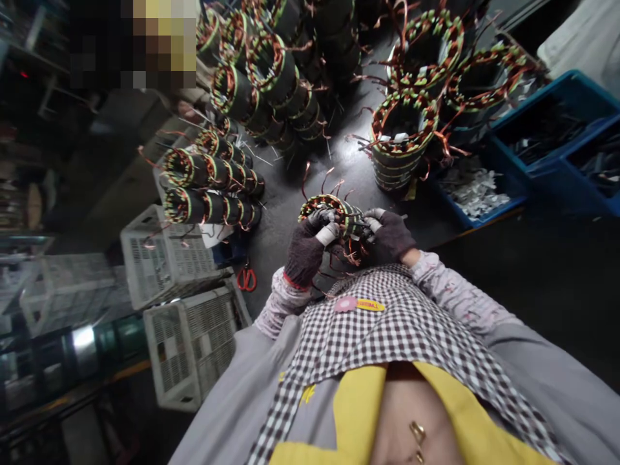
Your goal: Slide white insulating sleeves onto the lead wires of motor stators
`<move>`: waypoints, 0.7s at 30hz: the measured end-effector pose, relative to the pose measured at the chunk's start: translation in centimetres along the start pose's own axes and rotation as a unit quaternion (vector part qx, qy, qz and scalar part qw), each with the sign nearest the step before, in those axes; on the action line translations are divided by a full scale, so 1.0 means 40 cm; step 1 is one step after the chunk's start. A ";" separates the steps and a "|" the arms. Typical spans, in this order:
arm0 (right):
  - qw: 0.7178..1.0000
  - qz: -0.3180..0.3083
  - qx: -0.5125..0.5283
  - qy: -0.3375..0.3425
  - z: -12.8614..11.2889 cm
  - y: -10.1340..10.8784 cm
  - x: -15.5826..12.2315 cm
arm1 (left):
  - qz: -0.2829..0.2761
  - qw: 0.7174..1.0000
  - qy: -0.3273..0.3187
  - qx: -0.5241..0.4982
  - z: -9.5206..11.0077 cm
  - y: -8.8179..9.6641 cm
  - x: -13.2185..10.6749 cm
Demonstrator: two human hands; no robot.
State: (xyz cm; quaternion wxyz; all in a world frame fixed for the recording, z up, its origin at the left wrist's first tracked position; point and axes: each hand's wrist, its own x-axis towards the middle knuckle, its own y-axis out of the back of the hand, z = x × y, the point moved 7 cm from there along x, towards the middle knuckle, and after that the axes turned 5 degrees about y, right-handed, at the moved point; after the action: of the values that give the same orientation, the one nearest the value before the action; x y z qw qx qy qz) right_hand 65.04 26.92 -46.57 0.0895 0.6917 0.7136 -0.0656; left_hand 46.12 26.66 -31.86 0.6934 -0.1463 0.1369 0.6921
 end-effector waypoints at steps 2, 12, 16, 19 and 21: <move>0.999 -0.022 -0.030 0.018 -0.029 0.031 0.002 | 0.001 1.000 -0.008 0.021 0.015 0.003 -0.008; 0.985 -0.017 0.132 0.113 -0.281 0.094 -0.118 | -0.094 0.994 0.041 0.030 0.055 -0.079 -0.028; 0.989 0.073 0.115 0.057 -0.096 0.126 -0.080 | -0.056 0.996 0.040 -0.061 0.052 -0.027 -0.018; 0.997 0.068 0.037 -0.021 0.051 0.100 -0.069 | -0.037 0.995 0.044 -0.077 0.033 -0.004 -0.013; 0.995 0.085 -0.011 -0.047 0.100 0.083 -0.072 | -0.030 0.997 0.046 -0.060 0.018 -0.005 -0.009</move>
State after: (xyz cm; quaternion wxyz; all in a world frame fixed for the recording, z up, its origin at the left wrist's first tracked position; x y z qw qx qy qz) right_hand 68.57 23.38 -49.73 0.1353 0.7451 0.6479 -0.0825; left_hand 46.30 26.60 -31.04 0.6968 -0.2232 0.1219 0.6706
